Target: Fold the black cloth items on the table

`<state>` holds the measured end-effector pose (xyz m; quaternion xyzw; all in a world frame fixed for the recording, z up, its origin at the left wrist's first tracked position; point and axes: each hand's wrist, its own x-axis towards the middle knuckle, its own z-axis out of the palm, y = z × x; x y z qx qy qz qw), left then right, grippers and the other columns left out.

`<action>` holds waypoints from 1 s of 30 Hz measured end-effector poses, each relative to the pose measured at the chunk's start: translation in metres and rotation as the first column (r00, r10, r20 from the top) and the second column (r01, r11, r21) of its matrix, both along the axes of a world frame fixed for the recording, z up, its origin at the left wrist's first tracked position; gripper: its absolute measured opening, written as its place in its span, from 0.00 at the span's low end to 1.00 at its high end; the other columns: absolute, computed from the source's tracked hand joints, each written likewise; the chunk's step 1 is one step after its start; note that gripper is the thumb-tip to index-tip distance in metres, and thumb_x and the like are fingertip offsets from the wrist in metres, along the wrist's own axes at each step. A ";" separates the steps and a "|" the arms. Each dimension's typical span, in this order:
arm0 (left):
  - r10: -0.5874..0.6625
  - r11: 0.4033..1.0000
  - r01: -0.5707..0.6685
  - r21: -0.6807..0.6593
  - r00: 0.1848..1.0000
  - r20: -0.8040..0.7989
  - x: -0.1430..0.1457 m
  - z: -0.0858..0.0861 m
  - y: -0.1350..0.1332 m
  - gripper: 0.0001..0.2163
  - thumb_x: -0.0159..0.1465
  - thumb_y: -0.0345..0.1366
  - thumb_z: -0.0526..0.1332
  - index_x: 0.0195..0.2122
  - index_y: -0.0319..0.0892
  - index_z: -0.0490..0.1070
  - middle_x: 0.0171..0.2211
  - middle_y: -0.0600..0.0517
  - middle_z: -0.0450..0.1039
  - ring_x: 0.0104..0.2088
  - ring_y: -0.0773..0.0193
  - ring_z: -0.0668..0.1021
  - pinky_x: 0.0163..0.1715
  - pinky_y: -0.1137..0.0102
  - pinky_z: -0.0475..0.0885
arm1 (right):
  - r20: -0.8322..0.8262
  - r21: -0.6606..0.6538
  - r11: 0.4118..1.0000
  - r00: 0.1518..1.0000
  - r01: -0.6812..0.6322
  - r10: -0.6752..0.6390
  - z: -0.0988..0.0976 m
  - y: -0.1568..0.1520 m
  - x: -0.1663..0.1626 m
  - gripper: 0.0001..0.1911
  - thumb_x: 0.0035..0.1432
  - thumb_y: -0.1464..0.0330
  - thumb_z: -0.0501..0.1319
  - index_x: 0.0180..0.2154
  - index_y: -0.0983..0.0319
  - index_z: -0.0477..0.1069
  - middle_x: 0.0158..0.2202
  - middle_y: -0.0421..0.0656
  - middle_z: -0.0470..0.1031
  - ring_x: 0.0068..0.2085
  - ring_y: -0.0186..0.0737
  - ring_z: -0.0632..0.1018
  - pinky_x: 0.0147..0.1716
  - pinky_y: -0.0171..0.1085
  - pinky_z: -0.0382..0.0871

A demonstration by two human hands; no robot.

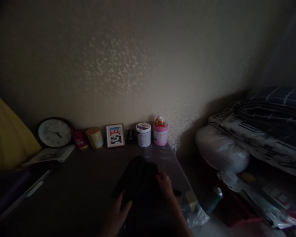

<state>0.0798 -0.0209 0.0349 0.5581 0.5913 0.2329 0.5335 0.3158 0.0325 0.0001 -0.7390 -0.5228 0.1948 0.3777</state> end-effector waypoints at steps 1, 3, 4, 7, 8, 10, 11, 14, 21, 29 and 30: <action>-0.002 1.000 0.002 -0.006 1.000 0.012 0.000 -0.001 0.000 0.29 0.61 0.45 0.47 0.61 0.43 0.39 0.46 0.44 0.69 0.16 0.72 0.70 0.15 0.74 0.64 | 0.040 -0.013 1.000 0.999 -0.007 0.007 -0.001 -0.003 0.001 0.17 0.51 0.64 0.53 0.40 0.64 0.72 0.38 0.47 0.77 0.40 0.42 0.76 0.36 0.34 0.67; -0.021 1.000 0.021 -0.006 1.000 -0.010 -0.001 -0.006 0.000 0.28 0.62 0.45 0.45 0.61 0.43 0.38 0.48 0.43 0.68 0.17 0.71 0.72 0.15 0.73 0.64 | 0.167 -0.066 0.997 0.986 0.027 -0.016 -0.001 -0.012 0.002 0.16 0.53 0.67 0.52 0.42 0.62 0.70 0.37 0.46 0.77 0.39 0.42 0.77 0.35 0.35 0.67; -0.031 0.999 0.032 0.007 0.998 -0.048 -0.001 -0.008 0.001 0.28 0.62 0.45 0.45 0.61 0.42 0.38 0.49 0.42 0.67 0.20 0.69 0.74 0.17 0.73 0.66 | 0.249 -0.085 0.994 0.968 0.062 -0.039 0.001 -0.016 0.001 0.16 0.54 0.68 0.51 0.43 0.61 0.70 0.37 0.47 0.77 0.39 0.43 0.77 0.35 0.36 0.67; -0.037 0.990 0.062 0.127 0.980 -0.195 0.000 -0.017 0.004 0.28 0.62 0.41 0.46 0.61 0.36 0.41 0.55 0.40 0.61 0.41 0.63 0.76 0.35 0.72 0.70 | 0.451 0.006 0.996 0.889 0.087 -0.081 0.010 -0.023 -0.012 0.16 0.57 0.70 0.49 0.44 0.60 0.69 0.39 0.48 0.75 0.42 0.43 0.75 0.38 0.37 0.66; -0.032 0.983 0.073 0.165 0.971 -0.238 0.001 -0.019 0.005 0.28 0.62 0.39 0.47 0.61 0.34 0.42 0.57 0.40 0.58 0.48 0.62 0.72 0.43 0.72 0.67 | 0.482 0.070 0.997 0.875 0.017 -0.049 0.014 -0.023 -0.020 0.15 0.57 0.70 0.49 0.44 0.59 0.69 0.41 0.47 0.75 0.43 0.42 0.74 0.41 0.37 0.65; -0.038 0.974 0.104 0.201 0.952 -0.304 0.002 -0.021 0.006 0.28 0.61 0.37 0.48 0.60 0.31 0.42 0.58 0.39 0.56 0.55 0.61 0.65 0.51 0.71 0.60 | 0.511 0.154 0.966 0.853 -0.207 0.101 0.020 -0.019 -0.037 0.14 0.58 0.70 0.49 0.43 0.57 0.69 0.43 0.44 0.74 0.45 0.38 0.73 0.45 0.36 0.64; -0.040 0.974 0.110 0.198 0.944 -0.328 0.003 -0.022 0.006 0.28 0.61 0.37 0.48 0.61 0.30 0.42 0.57 0.39 0.57 0.55 0.61 0.65 0.52 0.70 0.58 | 0.520 0.153 0.940 0.834 -0.305 0.185 0.021 -0.015 -0.045 0.14 0.58 0.70 0.50 0.44 0.57 0.69 0.44 0.43 0.73 0.46 0.37 0.72 0.46 0.36 0.63; -0.049 0.973 0.126 0.193 0.931 -0.361 0.003 -0.023 0.005 0.28 0.62 0.37 0.48 0.61 0.31 0.41 0.57 0.39 0.58 0.55 0.61 0.65 0.53 0.70 0.58 | 0.538 0.034 0.939 0.798 -0.343 0.272 0.018 -0.002 -0.053 0.16 0.57 0.71 0.51 0.46 0.59 0.68 0.49 0.45 0.70 0.50 0.41 0.69 0.49 0.40 0.61; -0.037 0.979 0.092 0.180 0.957 -0.287 -0.002 -0.023 0.004 0.27 0.62 0.40 0.47 0.61 0.34 0.43 0.58 0.41 0.57 0.55 0.62 0.65 0.52 0.71 0.60 | 0.479 -0.058 0.998 0.878 0.038 -0.005 0.006 0.008 -0.006 0.16 0.59 0.71 0.48 0.46 0.62 0.68 0.48 0.49 0.71 0.50 0.44 0.70 0.48 0.38 0.60; -0.025 0.988 0.054 0.147 0.981 -0.190 -0.003 -0.018 0.004 0.27 0.62 0.39 0.48 0.61 0.35 0.43 0.58 0.43 0.56 0.56 0.64 0.64 0.52 0.73 0.59 | 0.143 -0.056 0.996 0.988 0.074 -0.065 -0.002 0.007 -0.005 0.18 0.57 0.62 0.48 0.38 0.64 0.72 0.38 0.49 0.77 0.41 0.44 0.76 0.37 0.34 0.65; -0.026 0.987 0.056 0.149 0.980 -0.200 -0.003 -0.020 0.004 0.28 0.61 0.39 0.48 0.61 0.35 0.43 0.59 0.44 0.55 0.56 0.65 0.63 0.53 0.73 0.58 | 0.115 -0.032 0.997 0.991 0.071 -0.067 -0.002 0.007 -0.007 0.18 0.57 0.61 0.49 0.38 0.63 0.72 0.38 0.49 0.77 0.42 0.44 0.76 0.37 0.34 0.65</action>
